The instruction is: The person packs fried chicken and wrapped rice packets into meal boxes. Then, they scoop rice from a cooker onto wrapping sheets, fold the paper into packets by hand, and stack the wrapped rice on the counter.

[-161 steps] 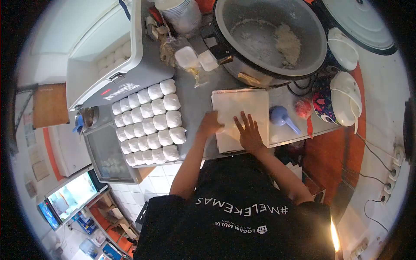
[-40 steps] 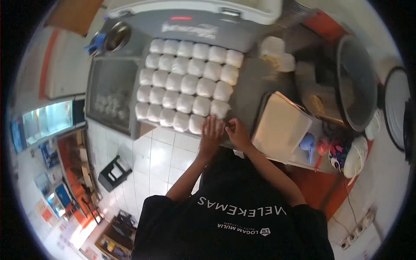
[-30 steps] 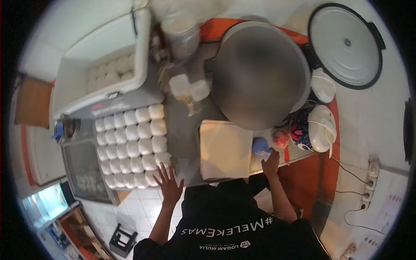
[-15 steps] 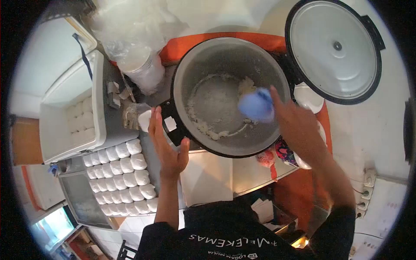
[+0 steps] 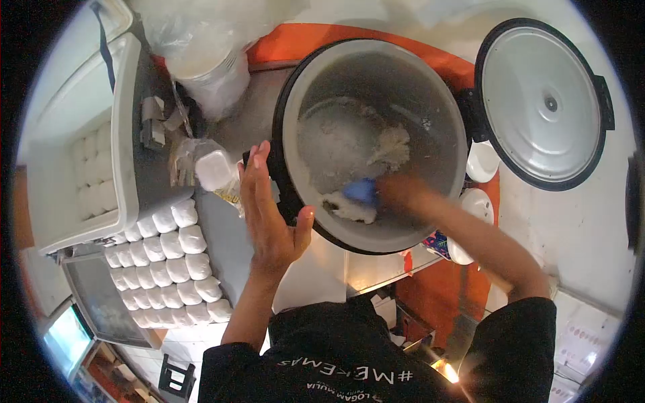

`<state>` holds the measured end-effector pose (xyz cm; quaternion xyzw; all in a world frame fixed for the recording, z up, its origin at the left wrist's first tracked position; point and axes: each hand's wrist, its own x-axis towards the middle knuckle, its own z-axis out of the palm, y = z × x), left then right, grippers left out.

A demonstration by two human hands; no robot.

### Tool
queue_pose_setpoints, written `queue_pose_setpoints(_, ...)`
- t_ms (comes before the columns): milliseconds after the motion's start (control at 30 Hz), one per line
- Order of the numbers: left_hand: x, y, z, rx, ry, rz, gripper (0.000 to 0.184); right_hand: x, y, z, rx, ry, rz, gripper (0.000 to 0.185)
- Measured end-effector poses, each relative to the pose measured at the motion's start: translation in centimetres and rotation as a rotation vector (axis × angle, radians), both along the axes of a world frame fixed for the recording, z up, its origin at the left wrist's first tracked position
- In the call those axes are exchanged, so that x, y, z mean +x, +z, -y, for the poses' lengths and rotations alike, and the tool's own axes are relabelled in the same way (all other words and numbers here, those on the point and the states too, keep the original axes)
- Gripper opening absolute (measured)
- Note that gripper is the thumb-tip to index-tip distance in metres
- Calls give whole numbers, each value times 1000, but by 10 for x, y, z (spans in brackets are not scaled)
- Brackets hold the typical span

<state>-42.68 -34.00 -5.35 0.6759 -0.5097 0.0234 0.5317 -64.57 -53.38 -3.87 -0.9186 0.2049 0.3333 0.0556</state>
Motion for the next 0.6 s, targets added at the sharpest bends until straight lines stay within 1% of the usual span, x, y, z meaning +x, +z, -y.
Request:
queue_pose_setpoints(100,-2,2,2,-39,29,-13,82,49,26,-34,239,-247,-142,28)
queue_pose_setpoints(133,-3,3,3,-48,38,-31,82,49,33,-37,236,-213,-162,28)
queue_pose_setpoints(200,3,-3,4,-43,47,20,82,43,43,-35,221,-140,-203,27)
queue_pose_setpoints(300,-4,5,2,-10,64,-31,81,43,51,7,504,-226,-186,30)
queue_pose_setpoints(333,-5,9,5,-4,75,-60,81,51,57,19,503,-304,-208,31)
queue_pose_setpoints(400,2,-4,5,-41,52,29,79,63,64,31,512,-458,-260,33)
queue_pose_setpoints(500,4,-11,4,-49,51,71,77,51,36,20,231,-345,301,34)
queue_pose_setpoints(567,3,-4,4,-18,57,47,76,46,33,20,117,-250,372,35)
queue_pose_setpoints(600,-1,7,4,10,62,23,76,45,33,24,95,-264,329,34)
